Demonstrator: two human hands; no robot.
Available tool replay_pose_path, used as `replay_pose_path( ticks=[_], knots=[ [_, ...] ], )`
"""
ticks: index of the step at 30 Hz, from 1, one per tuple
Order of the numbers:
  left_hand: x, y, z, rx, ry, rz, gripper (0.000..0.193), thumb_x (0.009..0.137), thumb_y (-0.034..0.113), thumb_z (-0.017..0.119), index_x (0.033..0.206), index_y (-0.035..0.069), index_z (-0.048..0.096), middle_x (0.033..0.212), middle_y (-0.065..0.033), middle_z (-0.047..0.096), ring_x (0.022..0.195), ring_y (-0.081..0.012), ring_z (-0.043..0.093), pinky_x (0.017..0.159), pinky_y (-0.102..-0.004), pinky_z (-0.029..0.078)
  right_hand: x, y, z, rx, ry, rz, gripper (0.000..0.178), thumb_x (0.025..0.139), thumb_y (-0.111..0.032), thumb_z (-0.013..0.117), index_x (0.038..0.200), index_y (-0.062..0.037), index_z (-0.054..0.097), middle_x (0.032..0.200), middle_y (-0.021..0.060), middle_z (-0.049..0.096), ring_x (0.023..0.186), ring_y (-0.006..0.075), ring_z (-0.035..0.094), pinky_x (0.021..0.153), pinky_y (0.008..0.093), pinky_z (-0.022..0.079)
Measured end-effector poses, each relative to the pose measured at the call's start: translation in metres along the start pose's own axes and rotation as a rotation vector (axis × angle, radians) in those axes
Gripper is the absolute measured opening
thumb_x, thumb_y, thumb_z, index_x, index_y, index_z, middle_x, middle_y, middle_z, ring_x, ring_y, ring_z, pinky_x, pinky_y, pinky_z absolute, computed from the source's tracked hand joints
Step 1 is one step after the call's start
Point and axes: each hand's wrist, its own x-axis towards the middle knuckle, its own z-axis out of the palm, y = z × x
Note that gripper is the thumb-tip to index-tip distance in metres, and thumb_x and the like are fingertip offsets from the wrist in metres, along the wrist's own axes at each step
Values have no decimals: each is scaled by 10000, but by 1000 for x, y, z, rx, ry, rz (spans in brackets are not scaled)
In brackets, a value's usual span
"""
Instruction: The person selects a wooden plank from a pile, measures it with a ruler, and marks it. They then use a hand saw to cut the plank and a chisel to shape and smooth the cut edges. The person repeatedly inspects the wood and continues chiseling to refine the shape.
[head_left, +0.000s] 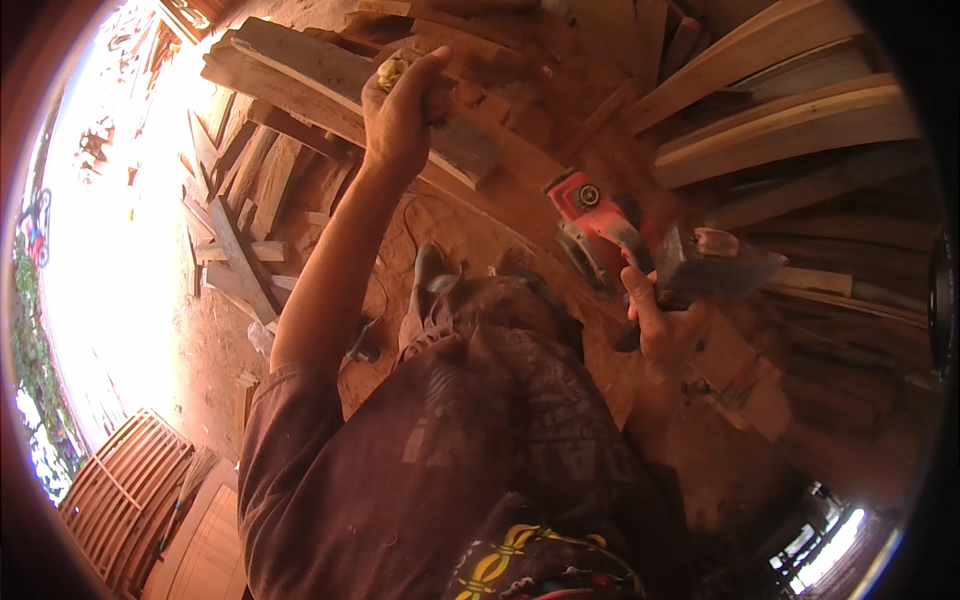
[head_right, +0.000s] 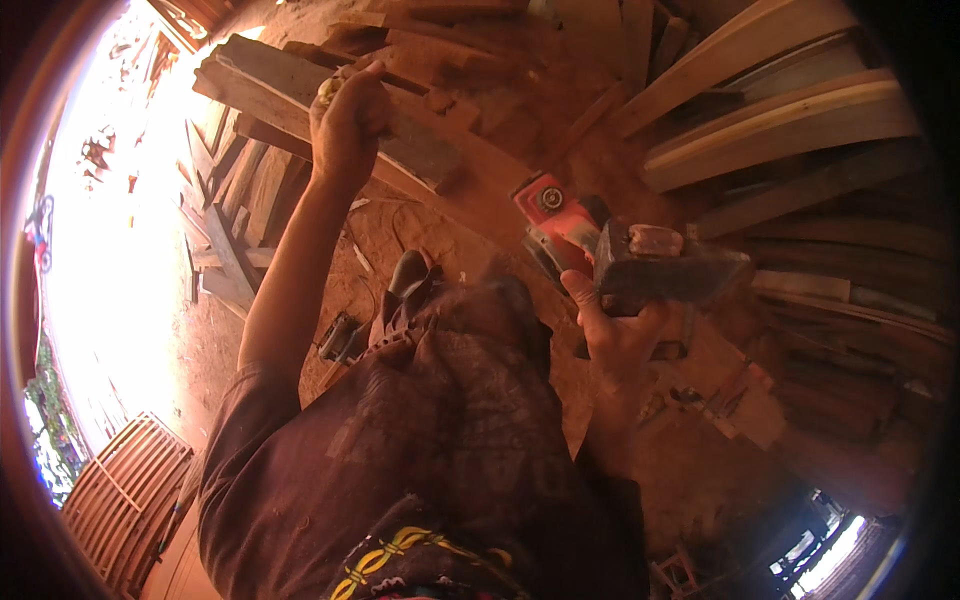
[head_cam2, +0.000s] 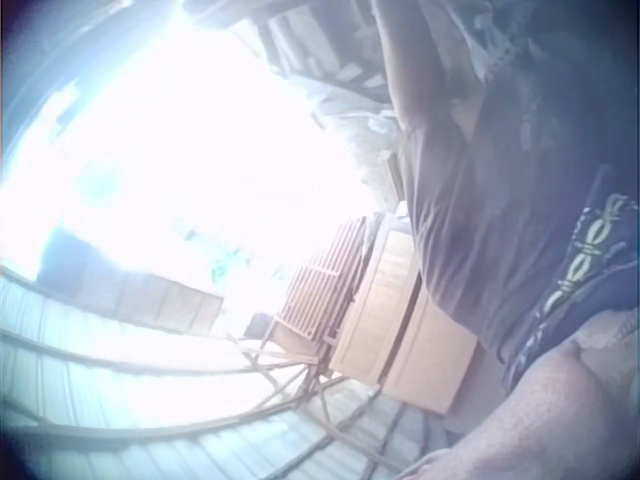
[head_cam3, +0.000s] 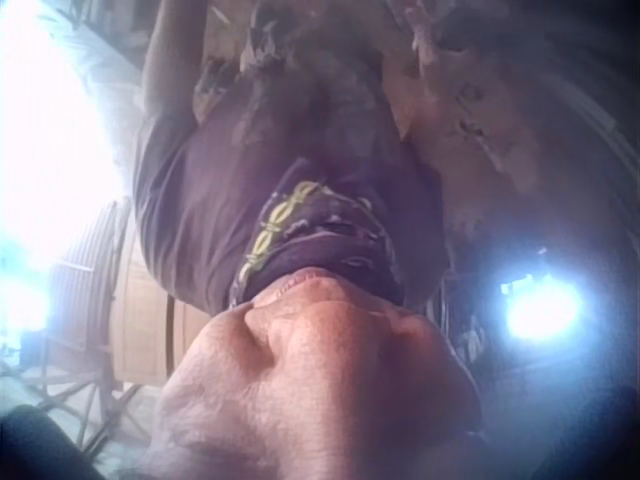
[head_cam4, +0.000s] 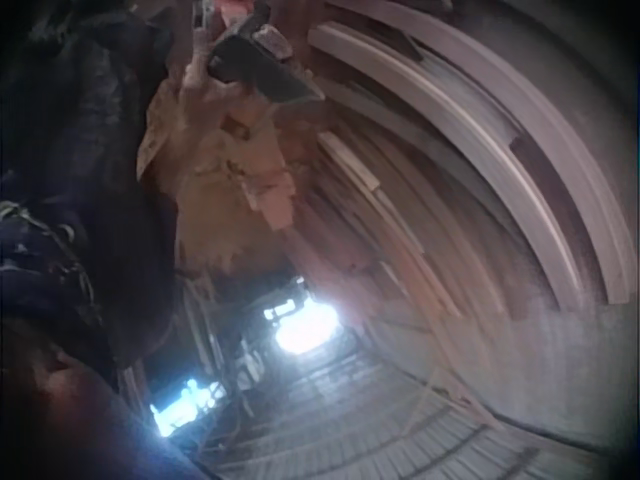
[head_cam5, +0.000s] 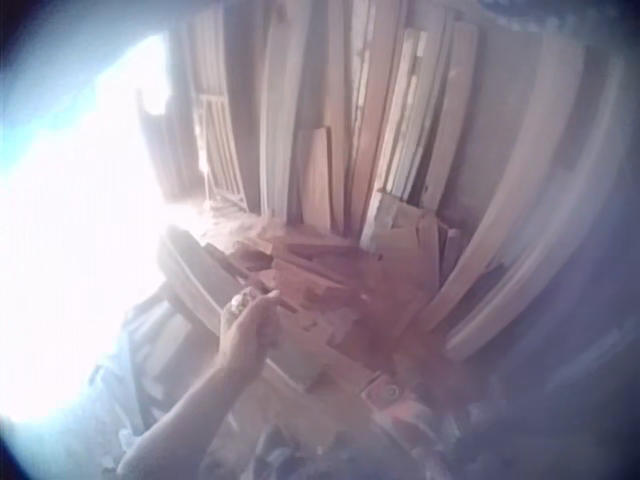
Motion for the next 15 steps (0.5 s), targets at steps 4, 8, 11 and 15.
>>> replay_pose_path(
  ticks=[4, 8, 11, 15],
  knots=[
    [1, -13, 4, 77, -42, 36, 292, 1006, 150, 727, 791, 118, 532, 684, 9, 482, 570, -123, 430, 584, -296, 426, -9, 4, 5, -38, 29, 101, 180, 873, -64, 890, 895, -15, 718, 671, -31, 646, 530, 50, 547, 503, 235, 407],
    [4, -18, 2, 105, -96, 29, 296, 991, 176, 754, 796, 110, 542, 659, 8, 496, 545, -118, 455, 543, -306, 415, -10, 4, 7, -58, 26, 90, 193, 883, -78, 888, 841, -38, 704, 646, -34, 630, 521, 50, 544, 500, 239, 404],
    [5, -21, 5, 60, -95, 24, 311, 968, 205, 797, 795, 101, 561, 616, 5, 529, 508, -94, 466, 486, -282, 392, -10, 3, 13, -50, 41, 135, 223, 885, -91, 891, 802, -47, 689, 639, -33, 625, 519, 50, 542, 497, 242, 402],
    [3, -22, 9, 55, -92, 88, 328, 967, 229, 815, 805, 101, 560, 617, 8, 533, 478, -89, 443, 456, -262, 364, -8, 6, 12, -61, 6, 166, 236, 883, -104, 899, 790, -48, 689, 645, -35, 622, 523, 48, 541, 492, 244, 401]
  ],
)
